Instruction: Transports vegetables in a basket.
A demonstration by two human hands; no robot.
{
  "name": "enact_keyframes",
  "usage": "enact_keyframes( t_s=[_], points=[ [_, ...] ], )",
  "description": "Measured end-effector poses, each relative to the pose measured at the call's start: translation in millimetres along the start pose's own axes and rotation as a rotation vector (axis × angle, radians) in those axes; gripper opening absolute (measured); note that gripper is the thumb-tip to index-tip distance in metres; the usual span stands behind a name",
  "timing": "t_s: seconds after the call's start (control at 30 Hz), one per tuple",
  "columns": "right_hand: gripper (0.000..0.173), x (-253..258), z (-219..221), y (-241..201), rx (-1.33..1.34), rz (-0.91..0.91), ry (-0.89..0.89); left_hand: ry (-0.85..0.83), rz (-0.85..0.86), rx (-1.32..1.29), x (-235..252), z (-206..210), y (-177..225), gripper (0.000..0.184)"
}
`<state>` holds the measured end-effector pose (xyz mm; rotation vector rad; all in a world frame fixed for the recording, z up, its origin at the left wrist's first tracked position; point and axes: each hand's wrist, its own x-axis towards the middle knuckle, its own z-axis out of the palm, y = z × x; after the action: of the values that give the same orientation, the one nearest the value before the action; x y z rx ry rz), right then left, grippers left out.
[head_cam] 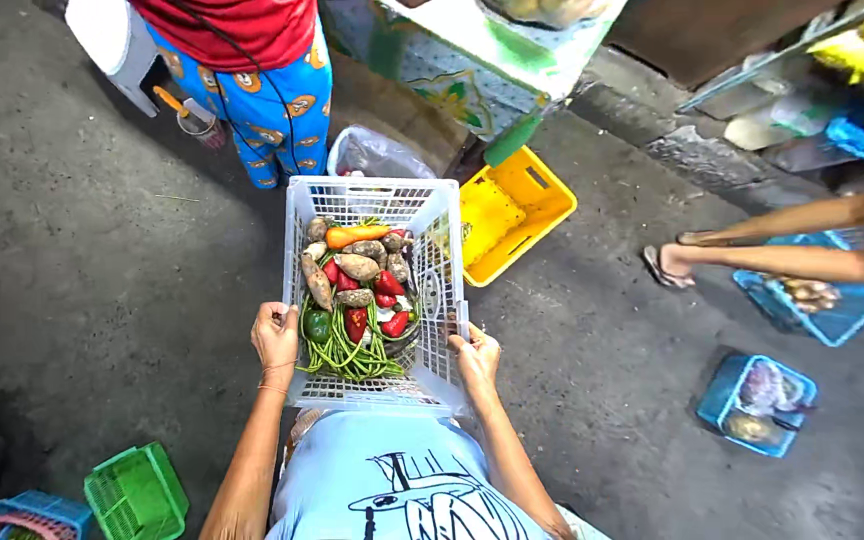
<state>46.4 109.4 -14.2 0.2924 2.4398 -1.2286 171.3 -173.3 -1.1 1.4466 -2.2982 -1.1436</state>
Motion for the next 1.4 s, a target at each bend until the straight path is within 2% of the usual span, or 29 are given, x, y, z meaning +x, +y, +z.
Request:
enact_keyframes(
  t_s=[0.23,0.37,0.53,0.7,0.93,1.4],
  points=[
    [0.029,-9.3,-56.3,63.4,0.199,0.131,0.199,-0.279,0.136,0.050,-15.2,66.3,57.0,0.024],
    [0.027,-30.5,-82.8,97.1,0.262,0.226,0.310,-0.493,0.223,0.151,-27.6,96.8,82.8,0.026],
    [0.026,-69.7,-94.0,132.4,0.309,0.321,0.444,-0.695,0.311,0.265,-45.0,125.8,102.6,0.028],
    [0.028,-95.3,-97.1,152.3,0.431,0.412,0.533,-0.825,0.433,0.331,-53.5,153.2,113.9,0.024],
    [0.025,-109.2,-99.4,155.2,0.480,0.468,0.639,-0.905,0.502,0.424,-61.8,179.3,133.7,0.023],
    [0.024,-147.0,-57.5,127.3,0.555,0.499,0.849,-1.082,0.560,0.453,-40.8,177.3,144.2,0.025]
  ],
)
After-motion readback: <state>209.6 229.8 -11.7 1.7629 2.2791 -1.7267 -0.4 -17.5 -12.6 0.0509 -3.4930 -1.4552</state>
